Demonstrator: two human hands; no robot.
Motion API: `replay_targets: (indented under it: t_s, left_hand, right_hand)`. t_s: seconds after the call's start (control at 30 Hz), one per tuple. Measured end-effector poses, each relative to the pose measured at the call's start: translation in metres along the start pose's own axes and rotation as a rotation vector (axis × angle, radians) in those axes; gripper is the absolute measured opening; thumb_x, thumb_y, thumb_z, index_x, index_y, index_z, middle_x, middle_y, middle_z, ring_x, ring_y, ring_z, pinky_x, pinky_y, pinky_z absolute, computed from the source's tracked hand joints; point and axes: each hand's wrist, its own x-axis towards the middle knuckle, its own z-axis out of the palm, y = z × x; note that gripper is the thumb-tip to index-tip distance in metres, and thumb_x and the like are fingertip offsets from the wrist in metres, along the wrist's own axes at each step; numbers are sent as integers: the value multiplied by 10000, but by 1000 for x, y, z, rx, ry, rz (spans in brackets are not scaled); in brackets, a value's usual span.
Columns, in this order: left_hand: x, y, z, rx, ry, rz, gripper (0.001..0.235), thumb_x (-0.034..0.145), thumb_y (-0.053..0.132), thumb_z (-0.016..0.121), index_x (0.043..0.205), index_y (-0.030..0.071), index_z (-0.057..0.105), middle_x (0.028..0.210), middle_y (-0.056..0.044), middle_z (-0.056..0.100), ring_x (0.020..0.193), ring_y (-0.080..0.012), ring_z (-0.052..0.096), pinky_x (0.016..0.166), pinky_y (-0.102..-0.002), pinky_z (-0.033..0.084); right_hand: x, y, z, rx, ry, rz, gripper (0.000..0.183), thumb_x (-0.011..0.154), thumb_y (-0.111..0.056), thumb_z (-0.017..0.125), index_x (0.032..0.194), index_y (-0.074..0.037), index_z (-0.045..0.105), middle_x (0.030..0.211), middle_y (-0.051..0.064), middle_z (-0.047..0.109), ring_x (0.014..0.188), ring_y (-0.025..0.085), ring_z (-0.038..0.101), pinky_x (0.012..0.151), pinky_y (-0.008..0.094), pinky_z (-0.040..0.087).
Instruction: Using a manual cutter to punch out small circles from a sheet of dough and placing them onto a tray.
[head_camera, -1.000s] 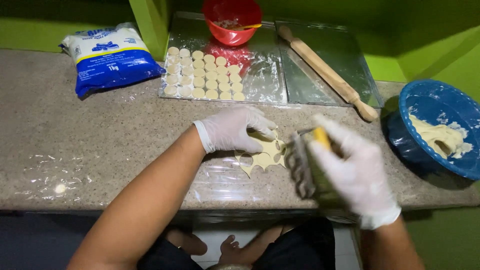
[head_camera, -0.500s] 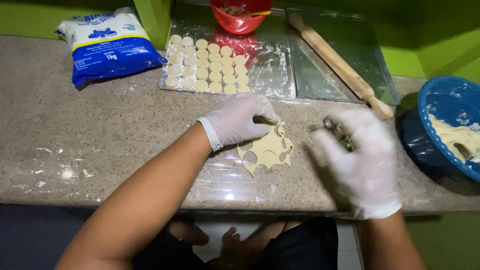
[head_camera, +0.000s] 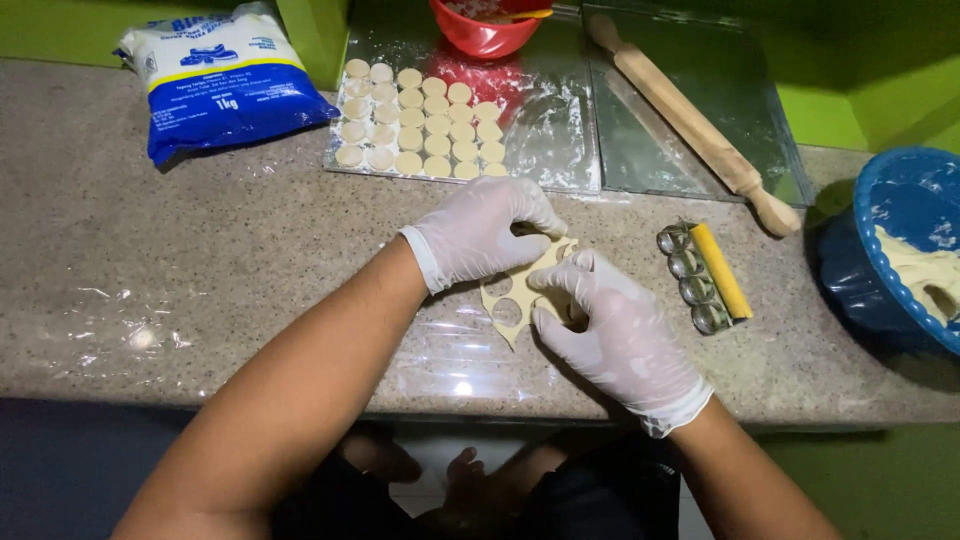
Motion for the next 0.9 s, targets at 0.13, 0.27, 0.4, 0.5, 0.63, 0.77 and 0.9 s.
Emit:
replay_targets:
  t_s: [0.13,0.27,0.4,0.5,0.63,0.77,0.9]
  left_hand:
    - [-1,2,0,-10,14,12,183,809,222,709,972,200,789,986,-26,748,1039,-267,710,957,-394,559]
    - [-2,4,-1,-8,20,22,177,809,228,699,958,176,779,975,-52,746,1036,-295,707,946,-419,558]
    - [-3,6,-3,14,22,33,168,816,237,692,942,158,770,963,-63,741,1032,-307,704,941,-430,551]
    - [-3,6,-2,1,17,31,149,814,233,693,924,169,769,959,-54,743,1033,-299,704,942,-419,551]
    - [2,-2,4,6,1,10,148,807,249,697,919,187,770,961,-37,740,1037,-278,703,944,-399,552]
    - [6,-9,2,102,-13,194,218,822,266,599,926,180,771,944,-55,747,959,-297,682,839,-425,505]
    - [2,11,-7,22,-60,70,289,851,223,571,993,166,816,1058,-22,793,985,-181,736,827,-333,576]
  right_hand:
    - [-4,-5,-9,-33,22,-170,170,872,-250,694,1005,-272,797,1007,-38,670,919,231,718,789,377,580]
    - [-9,0,-27,33,-43,-370,236,818,-126,676,1030,-138,778,1115,60,698,1014,302,721,855,430,582]
    - [-5,13,-30,-35,-77,-499,233,790,-35,731,1006,-124,739,1061,45,744,1008,289,727,862,409,587]
    - [-7,9,-28,-42,-53,-526,239,815,-63,751,1036,-151,758,997,29,755,956,263,736,829,421,586]
    - [-14,13,-22,-50,-6,-500,155,866,-132,737,1014,-170,760,1003,15,739,965,263,725,782,415,581]
    - [-22,29,-15,-98,98,-559,217,875,-239,762,1087,-194,774,946,37,724,900,262,708,777,380,546]
    - [-39,41,-7,-63,201,-479,310,887,-209,773,1197,-193,775,854,-2,674,749,152,655,742,309,491]
